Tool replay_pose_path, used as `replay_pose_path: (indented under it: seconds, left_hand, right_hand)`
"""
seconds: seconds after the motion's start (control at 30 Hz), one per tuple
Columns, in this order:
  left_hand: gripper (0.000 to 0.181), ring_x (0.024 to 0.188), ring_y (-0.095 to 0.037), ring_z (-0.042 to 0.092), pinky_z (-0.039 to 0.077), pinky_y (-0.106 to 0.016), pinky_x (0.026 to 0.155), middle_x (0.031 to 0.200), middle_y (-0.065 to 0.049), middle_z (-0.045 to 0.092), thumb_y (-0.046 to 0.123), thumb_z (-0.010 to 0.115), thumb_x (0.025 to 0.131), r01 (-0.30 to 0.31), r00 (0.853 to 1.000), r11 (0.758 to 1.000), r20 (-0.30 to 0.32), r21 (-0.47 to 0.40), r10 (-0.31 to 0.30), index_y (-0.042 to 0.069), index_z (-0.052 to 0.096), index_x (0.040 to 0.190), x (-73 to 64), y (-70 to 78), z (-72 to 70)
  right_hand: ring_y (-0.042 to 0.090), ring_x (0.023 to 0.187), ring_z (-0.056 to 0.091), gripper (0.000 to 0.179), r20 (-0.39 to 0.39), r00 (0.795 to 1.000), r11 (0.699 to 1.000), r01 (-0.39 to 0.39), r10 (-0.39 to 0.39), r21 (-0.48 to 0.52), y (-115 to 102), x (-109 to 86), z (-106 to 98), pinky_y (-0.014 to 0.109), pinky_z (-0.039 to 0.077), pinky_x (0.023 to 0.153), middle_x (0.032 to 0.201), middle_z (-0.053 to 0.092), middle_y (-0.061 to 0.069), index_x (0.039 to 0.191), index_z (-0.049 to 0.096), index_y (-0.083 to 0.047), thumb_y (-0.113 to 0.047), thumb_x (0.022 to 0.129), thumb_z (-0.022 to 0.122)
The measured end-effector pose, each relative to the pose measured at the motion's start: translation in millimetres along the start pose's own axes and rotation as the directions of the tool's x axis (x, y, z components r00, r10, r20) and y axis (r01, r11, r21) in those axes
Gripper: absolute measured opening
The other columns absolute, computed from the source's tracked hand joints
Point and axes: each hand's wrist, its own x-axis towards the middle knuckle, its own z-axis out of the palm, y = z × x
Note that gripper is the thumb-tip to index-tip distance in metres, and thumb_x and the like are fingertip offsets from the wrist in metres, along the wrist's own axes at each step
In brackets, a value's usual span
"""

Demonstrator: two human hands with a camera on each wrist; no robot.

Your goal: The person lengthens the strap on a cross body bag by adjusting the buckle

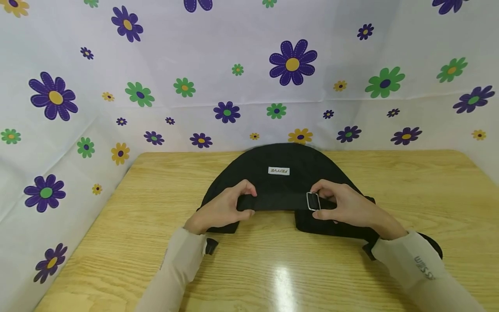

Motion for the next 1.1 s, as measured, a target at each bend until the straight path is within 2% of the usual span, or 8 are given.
replay_pose_path:
  seconds: [0.13, 0.27, 0.43, 0.6, 0.7, 0.87, 0.93, 1.1]
  left_hand:
    - [0.034, 0.124, -0.029, 0.056, 0.043, -0.046, 0.106, 0.12, -0.013, 0.061, -0.004, 0.066, 0.087, 0.018, 1.0, 1.0, 0.006, 0.011, -0.018, 0.004, 0.052, 0.117, -1.1, -0.8, 0.7]
    - [0.037, 0.087, -0.017, 0.061, 0.048, -0.033, 0.084, 0.105, -0.007, 0.064, -0.001, 0.068, 0.088, 0.027, 1.0, 0.999, 0.016, 0.017, -0.027, 0.005, 0.052, 0.12, -3.1, -1.6, -0.2]
    - [0.04, 0.06, -0.006, 0.044, 0.037, -0.027, 0.064, 0.089, 0.0, 0.06, 0.002, 0.073, 0.088, 0.039, 0.999, 0.999, 0.015, 0.021, -0.04, 0.005, 0.053, 0.122, -9.8, -2.5, -3.4]
    - [0.041, 0.068, -0.011, 0.049, 0.041, -0.029, 0.068, 0.095, -0.004, 0.061, 0.007, 0.076, 0.088, 0.04, 0.999, 0.998, 0.02, 0.049, -0.041, 0.006, 0.054, 0.123, -15.5, -2.0, -6.1]
    - [0.041, 0.089, -0.017, 0.057, 0.046, -0.031, 0.081, 0.107, -0.007, 0.065, 0.012, 0.078, 0.089, 0.045, 0.998, 0.996, 0.03, 0.074, -0.047, 0.007, 0.056, 0.124, -18.9, -1.7, -6.7]
    - [0.041, 0.089, -0.021, 0.055, 0.044, -0.031, 0.072, 0.105, -0.006, 0.065, 0.017, 0.075, 0.094, 0.064, 0.997, 0.997, 0.047, 0.053, -0.067, 0.006, 0.056, 0.128, -26.7, -2.9, -8.8]
    - [0.04, 0.085, -0.021, 0.053, 0.042, -0.031, 0.068, 0.101, -0.004, 0.064, 0.019, 0.073, 0.096, 0.076, 0.996, 0.997, 0.049, 0.036, -0.077, 0.005, 0.056, 0.13, -30.6, -3.7, -10.1]
    - [0.035, 0.106, -0.023, 0.059, 0.05, -0.038, 0.091, 0.117, -0.007, 0.065, 0.017, 0.069, 0.099, 0.087, 0.995, 0.996, 0.051, 0.024, -0.088, 0.002, 0.06, 0.129, -38.3, -5.7, -12.4]
  right_hand:
    - [0.011, 0.067, 0.055, 0.04, 0.003, 1.0, 1.0, 0.013, -0.013, -0.019, -1, -0.2, 1, 0.027, 0.046, 0.053, 0.082, 0.062, -0.003, 0.118, 0.053, 0.003, -0.005, 0.087, 0.077]
    - [0.01, 0.065, 0.054, 0.04, 0.003, 1.0, 1.0, 0.021, -0.021, -0.019, 1, -1.5, 1, 0.027, 0.046, 0.055, 0.082, 0.062, -0.004, 0.118, 0.053, 0.003, -0.005, 0.087, 0.077]
    - [0.009, 0.07, 0.051, 0.042, 0.006, 0.999, 0.998, 0.033, -0.033, -0.044, 5, -6.7, -1, 0.027, 0.042, 0.06, 0.083, 0.062, -0.007, 0.118, 0.055, 0.002, -0.005, 0.085, 0.08]
    - [0.01, 0.077, 0.052, 0.044, 0.032, 0.997, 0.995, 0.078, -0.076, -0.067, 6, -10.0, -1, 0.027, 0.043, 0.071, 0.082, 0.06, -0.011, 0.118, 0.056, -0.001, -0.008, 0.084, 0.083]
    - [0.01, 0.078, 0.052, 0.044, 0.055, 0.993, 0.991, 0.112, -0.108, -0.072, 6, -11.0, 0, 0.026, 0.045, 0.073, 0.082, 0.057, -0.012, 0.118, 0.057, -0.002, -0.009, 0.083, 0.084]
    - [0.012, 0.073, 0.048, 0.042, 0.117, 0.982, 0.986, 0.155, -0.147, -0.058, 8, -14.3, 1, 0.027, 0.043, 0.064, 0.083, 0.051, -0.011, 0.119, 0.058, -0.002, -0.008, 0.085, 0.082]
    - [0.012, 0.073, 0.047, 0.042, 0.145, 0.981, 0.988, 0.14, -0.13, -0.062, 8, -16.8, 1, 0.027, 0.042, 0.062, 0.085, 0.051, -0.01, 0.12, 0.058, -0.001, -0.009, 0.086, 0.081]
    - [0.01, 0.081, 0.05, 0.044, 0.209, 0.978, 0.995, 0.043, -0.024, -0.086, 9, -25.0, -4, 0.027, 0.047, 0.068, 0.094, 0.057, -0.006, 0.125, 0.059, 0.001, -0.015, 0.09, 0.079]
